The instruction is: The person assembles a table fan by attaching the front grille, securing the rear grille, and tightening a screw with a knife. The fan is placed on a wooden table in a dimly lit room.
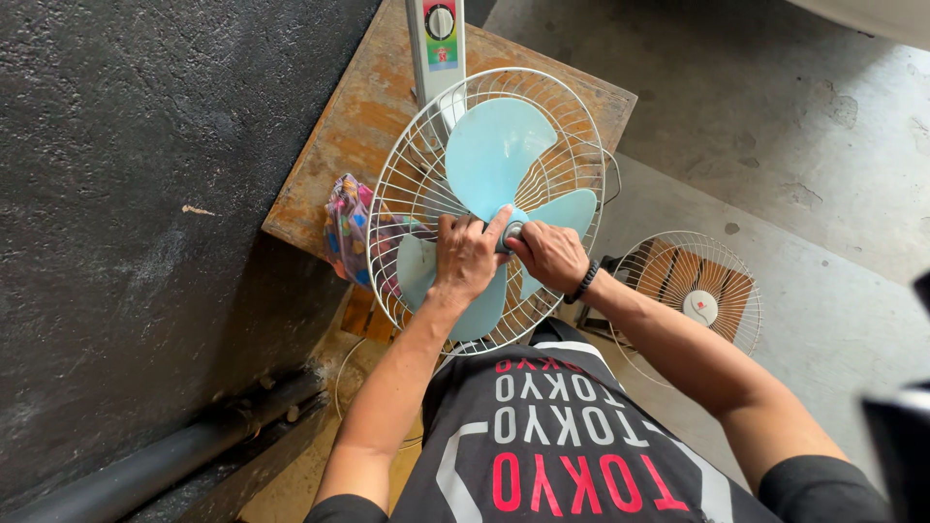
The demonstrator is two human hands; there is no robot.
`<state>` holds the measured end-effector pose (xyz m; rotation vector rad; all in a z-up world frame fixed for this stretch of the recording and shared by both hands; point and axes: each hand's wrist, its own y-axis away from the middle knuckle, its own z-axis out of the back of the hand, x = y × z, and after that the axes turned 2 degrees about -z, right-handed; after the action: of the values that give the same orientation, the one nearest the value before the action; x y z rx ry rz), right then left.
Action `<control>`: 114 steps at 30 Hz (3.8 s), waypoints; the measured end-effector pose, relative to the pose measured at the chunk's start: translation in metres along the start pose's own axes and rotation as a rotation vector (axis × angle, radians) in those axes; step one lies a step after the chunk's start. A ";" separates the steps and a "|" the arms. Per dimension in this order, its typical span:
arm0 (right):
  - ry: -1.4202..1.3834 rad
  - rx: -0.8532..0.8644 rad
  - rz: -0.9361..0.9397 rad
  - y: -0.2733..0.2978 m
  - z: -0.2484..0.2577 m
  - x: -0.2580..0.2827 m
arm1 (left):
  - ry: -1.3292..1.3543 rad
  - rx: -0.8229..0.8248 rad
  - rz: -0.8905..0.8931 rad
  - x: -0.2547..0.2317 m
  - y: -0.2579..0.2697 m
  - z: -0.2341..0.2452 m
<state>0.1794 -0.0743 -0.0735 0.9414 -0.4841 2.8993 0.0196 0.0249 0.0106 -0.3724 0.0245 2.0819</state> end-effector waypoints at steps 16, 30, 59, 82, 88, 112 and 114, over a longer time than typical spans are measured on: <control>-0.118 -0.001 -0.233 -0.002 0.005 0.017 | 0.008 -0.038 0.012 -0.002 0.002 0.001; -0.558 -0.165 -0.652 0.074 -0.001 0.037 | 0.095 -0.171 0.124 -0.051 0.055 0.017; -1.206 -0.931 -2.088 0.513 -0.050 -0.293 | 0.477 0.919 0.298 -0.280 0.029 -0.329; -1.841 -1.386 -1.550 0.547 0.019 -0.342 | 0.293 0.794 0.672 -0.271 0.081 -0.302; -1.781 -1.148 -1.255 0.541 0.122 -0.346 | 0.588 0.495 0.866 -0.266 0.093 -0.283; -1.858 -0.025 -0.881 0.234 0.030 -0.146 | 1.605 -1.570 1.030 -0.194 0.329 -0.150; -1.970 0.075 -0.864 0.238 0.013 -0.128 | 1.828 -1.787 1.002 -0.203 0.382 -0.159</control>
<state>0.2556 -0.2985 -0.2043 2.6629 0.1110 0.5432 -0.1677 -0.3697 -0.1363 -3.5846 -0.6762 0.9986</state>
